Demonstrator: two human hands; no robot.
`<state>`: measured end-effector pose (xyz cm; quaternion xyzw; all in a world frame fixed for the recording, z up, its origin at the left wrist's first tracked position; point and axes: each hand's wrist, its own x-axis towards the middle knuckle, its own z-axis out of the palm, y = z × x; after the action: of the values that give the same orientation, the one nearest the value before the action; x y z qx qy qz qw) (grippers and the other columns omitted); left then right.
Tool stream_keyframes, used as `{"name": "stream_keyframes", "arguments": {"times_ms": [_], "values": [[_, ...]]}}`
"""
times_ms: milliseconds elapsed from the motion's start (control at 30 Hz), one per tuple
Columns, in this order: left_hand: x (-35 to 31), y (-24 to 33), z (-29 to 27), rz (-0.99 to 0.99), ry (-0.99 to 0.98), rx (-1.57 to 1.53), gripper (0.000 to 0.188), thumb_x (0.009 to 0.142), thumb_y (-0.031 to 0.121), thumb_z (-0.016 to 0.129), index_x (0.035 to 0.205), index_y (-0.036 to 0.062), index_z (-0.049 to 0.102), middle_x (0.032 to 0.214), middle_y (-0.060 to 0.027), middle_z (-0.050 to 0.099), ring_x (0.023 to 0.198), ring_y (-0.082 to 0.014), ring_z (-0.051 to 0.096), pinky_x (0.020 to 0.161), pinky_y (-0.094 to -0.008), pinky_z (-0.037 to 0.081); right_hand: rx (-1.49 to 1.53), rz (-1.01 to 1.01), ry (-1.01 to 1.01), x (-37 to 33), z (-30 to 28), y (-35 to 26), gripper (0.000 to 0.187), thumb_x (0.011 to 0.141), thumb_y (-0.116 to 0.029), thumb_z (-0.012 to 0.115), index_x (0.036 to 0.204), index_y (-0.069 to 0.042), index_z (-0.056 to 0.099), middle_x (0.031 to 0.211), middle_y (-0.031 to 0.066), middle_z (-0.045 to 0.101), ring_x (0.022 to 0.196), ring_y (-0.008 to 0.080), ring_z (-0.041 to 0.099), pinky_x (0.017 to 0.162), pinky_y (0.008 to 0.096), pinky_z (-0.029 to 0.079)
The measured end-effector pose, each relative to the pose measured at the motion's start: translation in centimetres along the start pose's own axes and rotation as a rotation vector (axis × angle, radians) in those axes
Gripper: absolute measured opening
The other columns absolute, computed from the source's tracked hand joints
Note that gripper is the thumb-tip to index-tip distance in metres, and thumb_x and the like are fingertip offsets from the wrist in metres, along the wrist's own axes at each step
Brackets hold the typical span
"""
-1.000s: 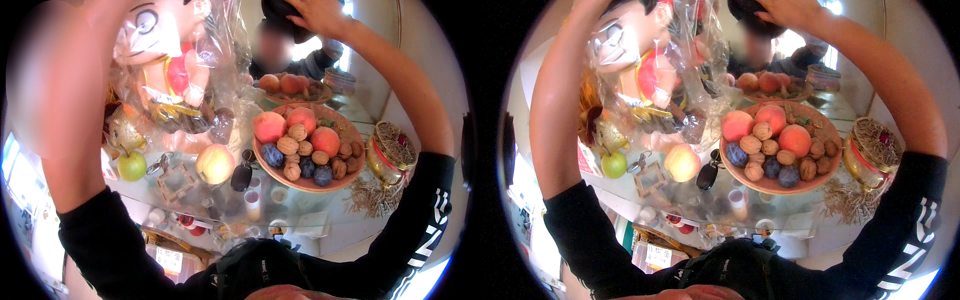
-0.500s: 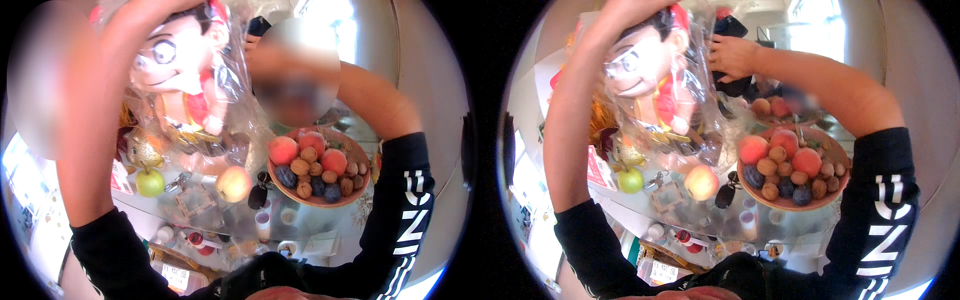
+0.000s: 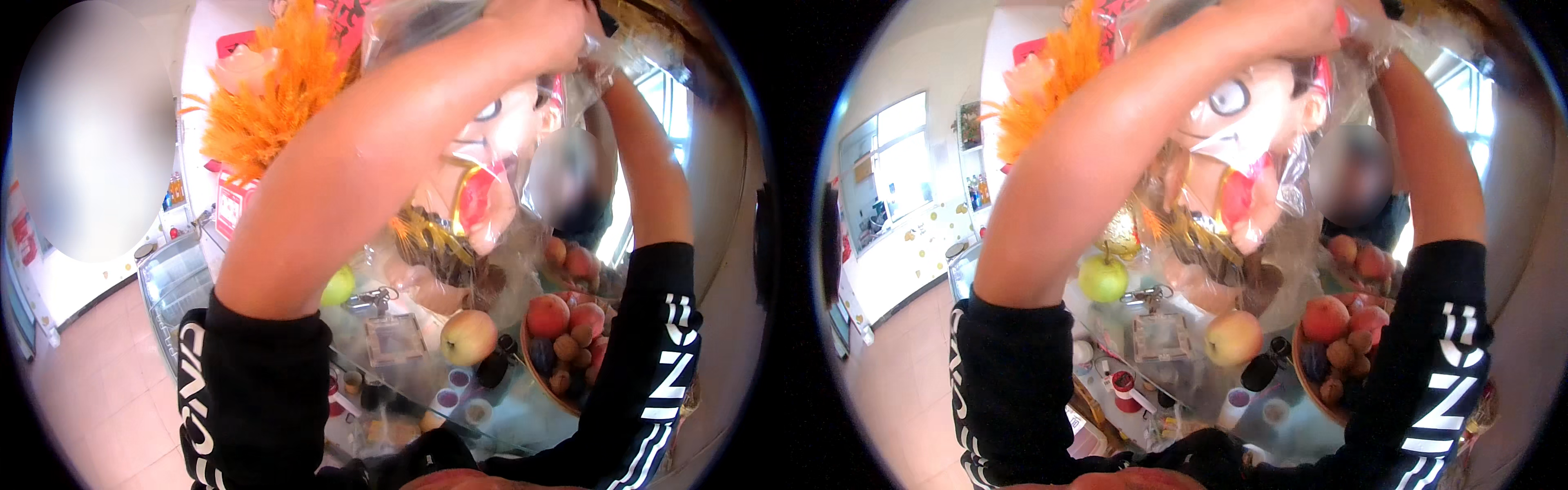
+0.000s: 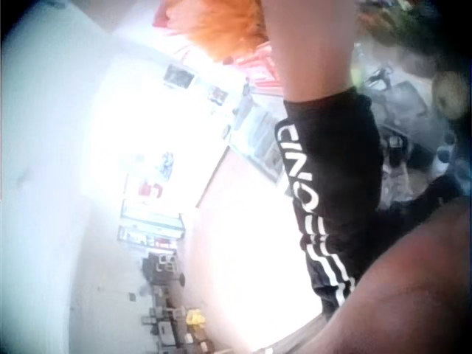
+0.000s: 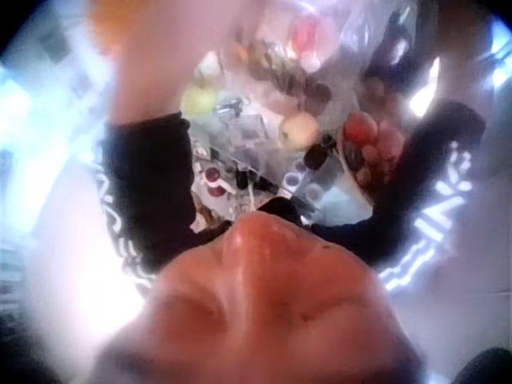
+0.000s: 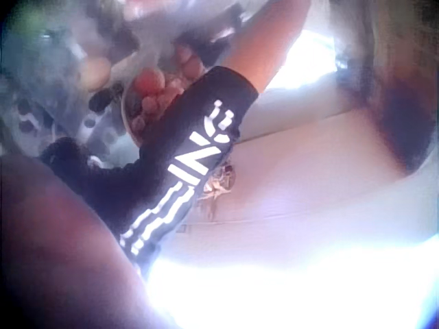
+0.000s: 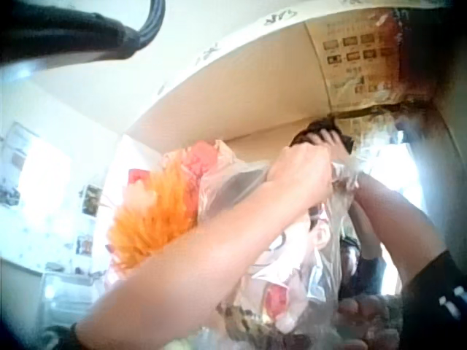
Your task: The person wipes the rear of a scooter with a cloth, then washes and wrings the cloth in a basin of water. They pour out the water, place the basin on a crate, and enter a shop to wipe a glass display counter and a wall mirror with the cloth.
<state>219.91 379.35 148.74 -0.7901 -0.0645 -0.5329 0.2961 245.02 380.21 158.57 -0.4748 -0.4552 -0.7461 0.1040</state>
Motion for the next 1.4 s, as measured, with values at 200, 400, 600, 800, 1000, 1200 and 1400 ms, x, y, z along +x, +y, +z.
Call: {"name": "stream_keyframes", "arguments": {"times_ms": [200,400,600,800,1000,1200,1400], "values": [[0.6,0.3,-0.7,-0.065,-0.084,0.04,0.026,0.08,0.019,0.068,0.097,-0.0003,0.075,0.097,-0.0266,0.073,0.093,-0.041,0.073,0.083,-0.049,0.058,-0.145,0.05,-0.125,-4.3,-5.2,-1.3,0.072,0.086,-0.053,0.061,0.148,-0.02,0.049,0.15,0.0088,0.048,0.133,0.041,0.042,0.109,0.0568,0.033],[0.1,0.5,-0.4,0.086,-0.004,0.016,0.031,0.078,0.023,0.07,0.1,0.0013,0.072,0.097,-0.0271,0.072,0.094,-0.0433,0.07,0.084,-0.0502,0.056,-0.085,-0.366,-0.065,-16.1,-7.8,-3.4,0.042,0.09,-0.04,0.061,0.126,-0.019,0.066,0.138,0.0076,0.054,0.124,0.0368,0.049,0.098,0.0537,0.042],[0.4,1.0,-0.4,0.016,-0.057,0.074,0.037,0.078,0.03,0.076,0.102,0.0028,0.069,0.095,-0.0249,0.072,0.093,-0.0432,0.07,0.083,-0.0508,0.055,0.244,-0.823,-0.434,-25.4,-14.0,-4.3,0.036,0.089,-0.034,0.062,0.121,-0.018,0.068,0.137,0.0072,0.056,0.124,0.0338,0.051,0.102,0.0501,0.043],[0.2,0.6,1.3,0.034,-0.056,0.03,0.039,0.079,0.031,0.08,0.106,0.0054,0.068,0.094,-0.0228,0.073,0.091,-0.0417,0.071,0.081,-0.0509,0.056,0.438,-1.043,-0.582,-27.9,-15.9,-1.9,0.031,0.087,-0.027,0.064,0.116,-0.017,0.07,0.137,0.0069,0.057,0.125,0.0308,0.053,0.106,0.0465,0.043],[0.4,0.0,3.3,0.019,-0.154,0.026,0.036,0.079,0.028,0.08,0.106,0.0074,0.069,0.092,-0.0202,0.073,0.089,-0.0409,0.071,0.079,-0.0506,0.056,0.29,-1.009,-0.682,-30.5,-20.1,5.7,0.03,0.08,-0.019,0.063,0.11,-0.02,0.069,0.135,0.0022,0.057,0.128,0.0293,0.05,0.111,0.0457,0.04],[-1.4,2.7,1.8,0.135,0.06,0.158,0.05,0.081,0.026,0.08,0.124,0.0071,0.063,0.118,-0.0208,0.066,0.116,-0.0385,0.062,0.097,-0.0503,0.049,-0.243,-0.658,-0.74,-33.3,-23.8,14.5,0.024,0.084,-0.017,0.064,0.108,-0.018,0.065,0.129,0.0056,0.054,0.125,0.0299,0.05,0.101,0.0457,0.044],[-3.7,6.6,-1.4,0.359,0.126,0.166,0.052,0.086,0.019,0.075,0.133,0.0025,0.058,0.128,-0.0191,0.061,0.124,-0.0309,0.057,0.106,-0.0447,0.044,-0.443,-0.331,-1.013,-31.5,-25.6,13.6,0.026,0.094,-0.026,0.057,0.118,-0.018,0.066,0.127,0.0108,0.054,0.119,0.0361,0.051,0.095,0.0527,0.044]]}}
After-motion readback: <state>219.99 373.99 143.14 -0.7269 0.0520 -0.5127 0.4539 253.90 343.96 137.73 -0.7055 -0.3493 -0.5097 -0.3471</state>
